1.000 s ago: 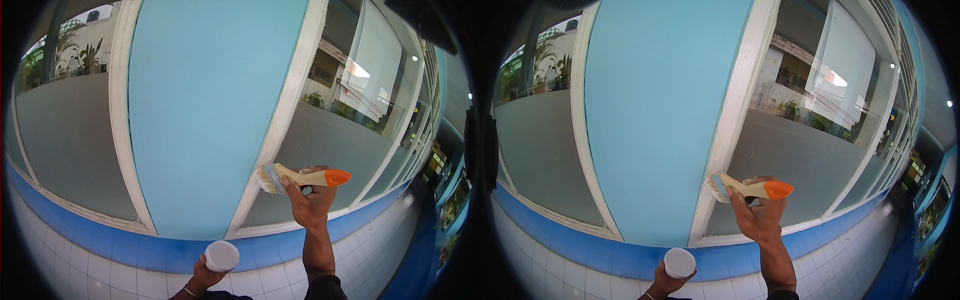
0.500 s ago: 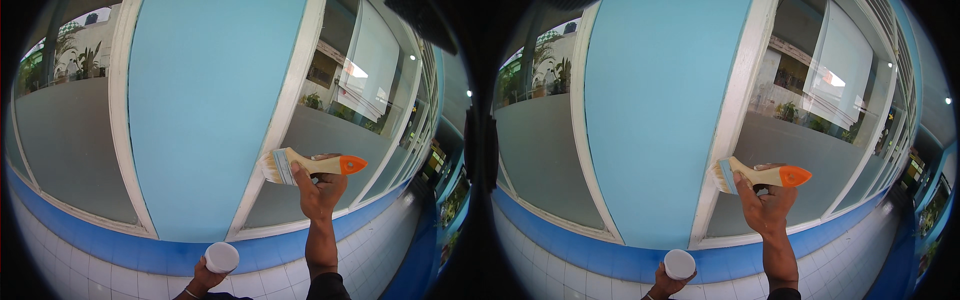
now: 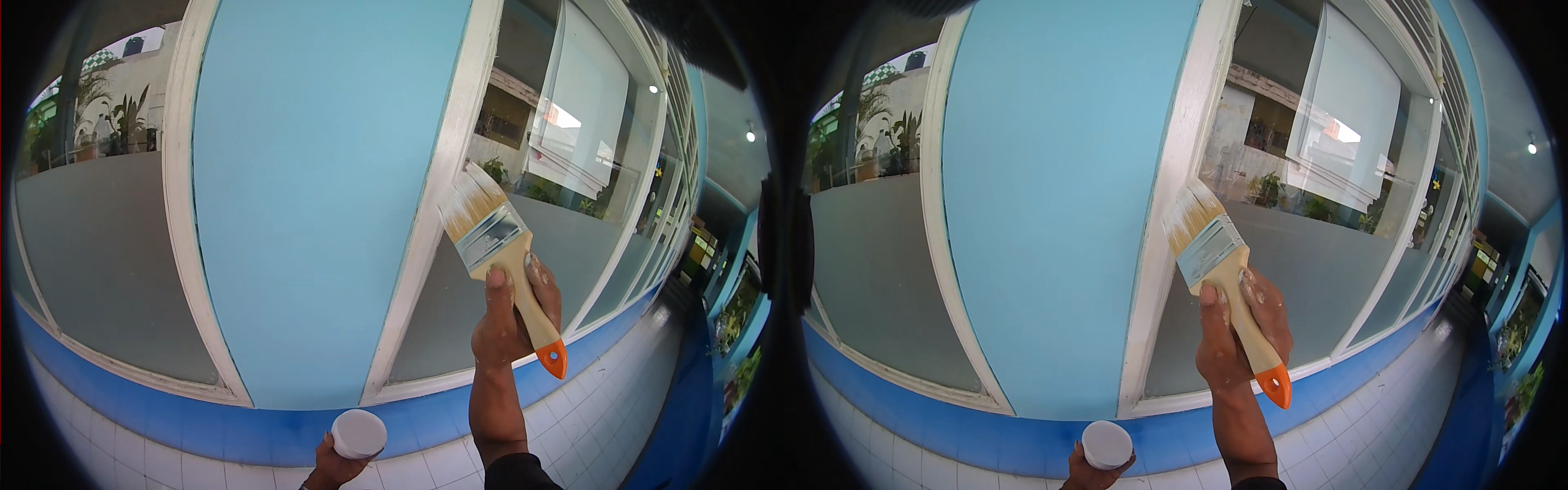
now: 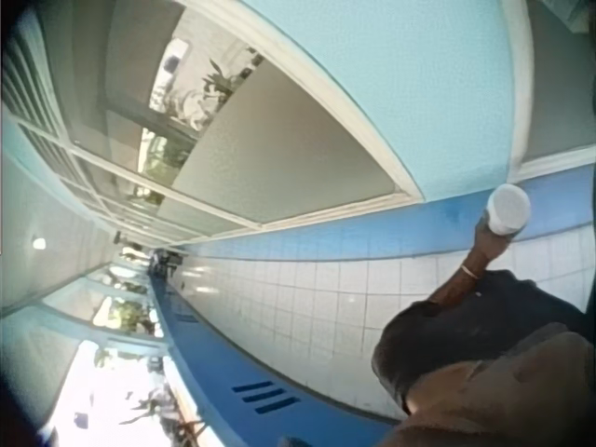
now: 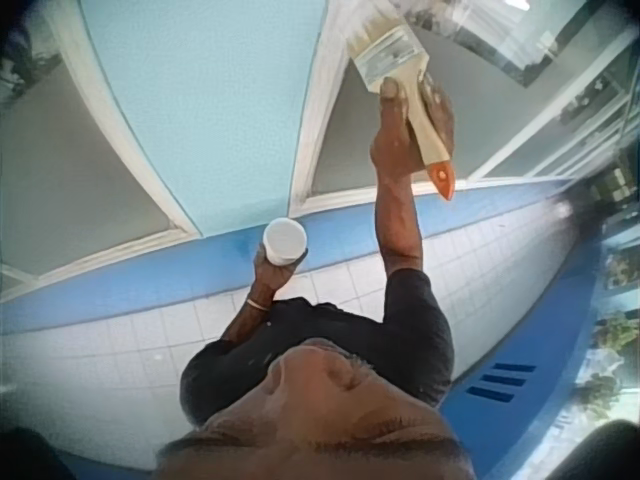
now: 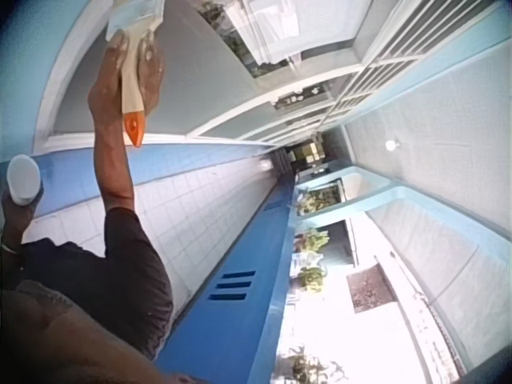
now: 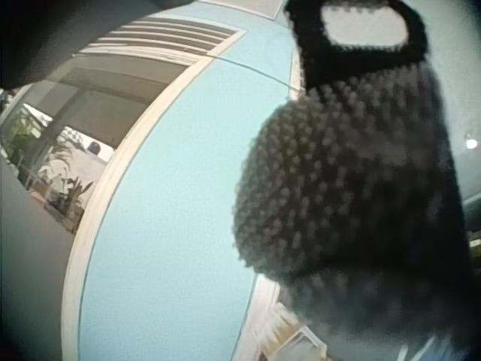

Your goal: The person paints a window frame using a paintbrush, dipping the brush into a small paint container and applying paint along the edges of the frame.

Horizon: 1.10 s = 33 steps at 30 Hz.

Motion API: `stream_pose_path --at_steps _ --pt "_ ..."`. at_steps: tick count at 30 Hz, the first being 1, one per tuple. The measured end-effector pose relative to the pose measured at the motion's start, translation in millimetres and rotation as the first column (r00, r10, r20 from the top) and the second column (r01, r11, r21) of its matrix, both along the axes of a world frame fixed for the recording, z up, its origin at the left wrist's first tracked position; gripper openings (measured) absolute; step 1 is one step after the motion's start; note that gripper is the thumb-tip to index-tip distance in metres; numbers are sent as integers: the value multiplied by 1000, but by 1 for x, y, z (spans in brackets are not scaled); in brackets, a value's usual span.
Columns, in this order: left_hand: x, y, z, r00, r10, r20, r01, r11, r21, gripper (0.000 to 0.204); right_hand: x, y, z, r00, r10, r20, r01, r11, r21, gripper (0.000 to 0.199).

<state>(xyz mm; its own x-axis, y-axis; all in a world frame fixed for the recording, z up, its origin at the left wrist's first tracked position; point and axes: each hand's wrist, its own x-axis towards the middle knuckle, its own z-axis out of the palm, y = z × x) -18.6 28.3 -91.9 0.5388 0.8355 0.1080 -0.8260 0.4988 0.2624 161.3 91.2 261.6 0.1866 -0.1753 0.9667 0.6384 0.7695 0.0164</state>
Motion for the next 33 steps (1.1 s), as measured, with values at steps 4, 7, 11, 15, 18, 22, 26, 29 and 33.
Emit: stream_pose_path --at_steps 4,7,11,15,18,22,26,29,33 --pt "-1 -2 0 1000 19 -9 -19 1000 -4 89 -9 9 9 1000 17 3 -17 1000 12 27" --pt "-3 -3 2 1000 29 0 -29 1000 1 89 -13 12 13 999 48 -1 -48 999 21 27" --pt "-4 -3 4 1000 27 -6 -27 999 18 89 -12 9 16 999 34 43 -36 999 36 28" --pt "-3 -2 5 1000 22 6 -22 999 36 87 -10 8 22 998 1 71 -10 992 122 29" --pt "-2 -2 4 1000 18 -17 -17 1000 26 86 -10 12 26 997 -30 70 20 989 145 28" --pt "-2 -1 3 1000 16 -8 -16 1000 24 85 -13 14 22 993 -81 90 75 995 69 28" --pt "-2 0 3 1000 17 2 -17 999 28 87 -15 10 13 996 -56 70 59 997 -44 24" --pt "-2 1 2 1000 12 -3 -12 1000 24 88 -12 10 12 995 -64 76 68 996 -52 20" --pt "-2 2 0 1000 11 -5 -10 1000 23 88 -12 10 10 989 -78 122 78 997 5 26"
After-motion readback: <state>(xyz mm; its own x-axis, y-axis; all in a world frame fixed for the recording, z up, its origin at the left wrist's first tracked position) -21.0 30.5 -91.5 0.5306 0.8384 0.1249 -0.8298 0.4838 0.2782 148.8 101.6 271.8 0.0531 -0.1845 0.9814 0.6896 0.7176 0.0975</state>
